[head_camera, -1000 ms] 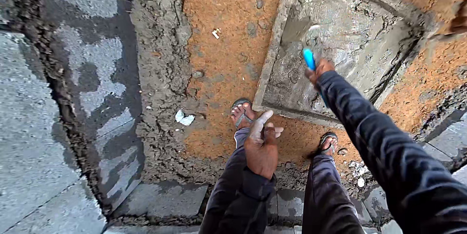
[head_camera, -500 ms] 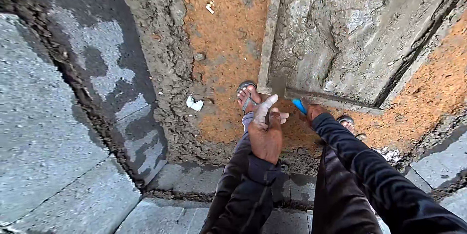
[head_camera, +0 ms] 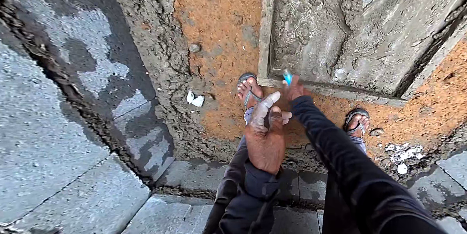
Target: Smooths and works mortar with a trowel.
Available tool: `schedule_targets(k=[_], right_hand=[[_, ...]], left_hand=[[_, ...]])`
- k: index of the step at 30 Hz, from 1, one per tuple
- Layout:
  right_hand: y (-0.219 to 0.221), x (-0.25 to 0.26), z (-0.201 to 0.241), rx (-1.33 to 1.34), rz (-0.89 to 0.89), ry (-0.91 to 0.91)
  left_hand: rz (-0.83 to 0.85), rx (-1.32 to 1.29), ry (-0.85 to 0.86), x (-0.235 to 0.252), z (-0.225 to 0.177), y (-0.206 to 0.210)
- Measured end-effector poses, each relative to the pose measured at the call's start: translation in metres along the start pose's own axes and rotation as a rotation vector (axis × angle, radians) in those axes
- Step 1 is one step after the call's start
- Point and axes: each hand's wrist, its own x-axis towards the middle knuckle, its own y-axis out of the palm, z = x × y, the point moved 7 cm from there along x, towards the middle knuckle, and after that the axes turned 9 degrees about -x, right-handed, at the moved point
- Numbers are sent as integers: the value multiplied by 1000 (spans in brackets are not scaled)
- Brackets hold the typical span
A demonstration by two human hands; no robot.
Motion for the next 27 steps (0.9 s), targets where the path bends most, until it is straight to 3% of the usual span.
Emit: schedule_targets(k=[5,11,15,20,22,27], right_hand=[[-93,10,-64,-374,-74,-57],[-123,-16,-129,-140,-207,154],[-95,-31,-76,25,-129,59],[-83,28,31,81,-85,25],[-97,36,28,-1,-102,26],[-173,30,-31,-292,-149,12]], left_hand=[[3,-28,-19,-4,1,2],[1,-85,-40,-3,4,2],[14,-103,-75,-5,8,5],[19,-90,-26,8,-4,-1],[35,-64,-23,7,0,-6],[16,-93,-30,7,-1,-10]])
